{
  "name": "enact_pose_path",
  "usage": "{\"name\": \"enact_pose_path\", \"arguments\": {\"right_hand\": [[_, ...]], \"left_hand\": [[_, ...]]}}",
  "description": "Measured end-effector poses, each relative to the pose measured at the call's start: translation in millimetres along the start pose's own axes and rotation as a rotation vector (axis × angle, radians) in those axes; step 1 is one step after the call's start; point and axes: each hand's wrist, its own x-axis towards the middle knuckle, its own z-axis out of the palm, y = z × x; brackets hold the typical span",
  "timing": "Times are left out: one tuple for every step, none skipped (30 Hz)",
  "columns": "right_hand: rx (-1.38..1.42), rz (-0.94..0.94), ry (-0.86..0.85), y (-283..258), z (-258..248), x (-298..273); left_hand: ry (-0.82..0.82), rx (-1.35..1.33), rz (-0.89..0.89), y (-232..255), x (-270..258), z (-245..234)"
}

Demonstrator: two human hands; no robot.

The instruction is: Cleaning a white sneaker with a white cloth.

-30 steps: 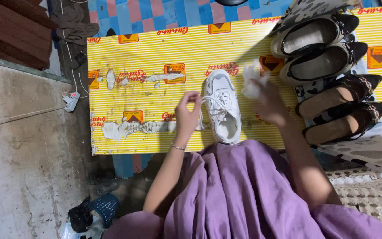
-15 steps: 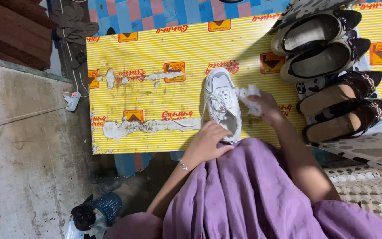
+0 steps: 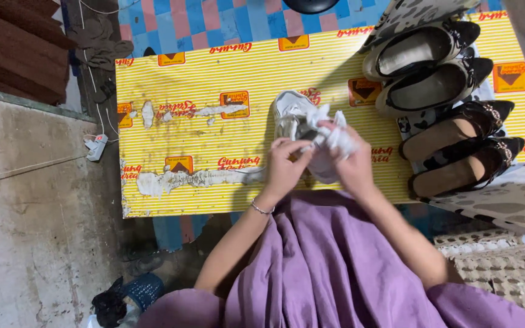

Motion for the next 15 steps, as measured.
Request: {"name": "enact_pose_path", "arguments": {"right_hand": [[-0.003, -0.005, 0.001, -13.7, 5.4, -3.5], [-0.288, -0.387, 0.081, -27.1, 10.9, -6.9], [-0.572, -0.764, 0.155, -39.7, 17.6, -12.5], [-0.573, -0.765, 0.154, -36.9, 17.4, -10.8], [-0.661, -0.837, 0.129, -35.0, 17.2, -6.9], [-0.749, -0.909, 0.104, -33.0, 17.1, -2.9], [-0.744, -0.913, 0.099, -24.4, 13.4, 1.0], [-0.765, -0.991, 0.094, -15.5, 9.8, 4.8], [-0.784, -1.065, 0.088, -5.5, 6.7, 6.5], [-0.778, -1.063, 0.083, 4.0, 2.1, 8.9], [-0.786, -1.146, 0.058, 12.5, -3.6, 13.2], [-0.792, -1.229, 0.033, 20.7, -9.6, 17.6], [-0.790, -1.230, 0.033, 24.3, -11.1, 19.5], [-0.804, -1.374, -0.033, 27.9, -12.9, 21.6], [-0.817, -1.516, -0.097, 31.4, -15.4, 23.5]], "left_hand": [[0.003, -0.002, 0.005, -10.1, 4.3, 3.8], [0.015, -0.163, -0.084, -20.4, 8.8, 7.7], [0.024, -0.321, -0.178, -30.7, 10.6, 10.7], [0.025, -0.322, -0.178, -32.9, 9.0, 9.7], [-0.021, -0.485, -0.259, -35.4, 10.0, 8.6], [-0.069, -0.647, -0.338, -38.2, 11.0, 7.2], [-0.062, -0.644, -0.339, -33.0, 12.4, 2.9], [-0.106, -0.722, -0.406, -28.2, 13.5, -1.4], [-0.152, -0.800, -0.476, -23.4, 12.2, -5.5], [-0.147, -0.797, -0.481, -24.9, 10.0, -6.4], [-0.172, -0.838, -0.489, -26.3, 10.3, -6.5], [-0.196, -0.880, -0.496, -27.5, 10.9, -6.6], [-0.195, -0.878, -0.496, -25.9, 12.7, -9.8], [-0.205, -0.852, -0.480, -24.1, 14.6, -12.9], [-0.218, -0.826, -0.463, -22.2, 16.9, -15.2]]}}
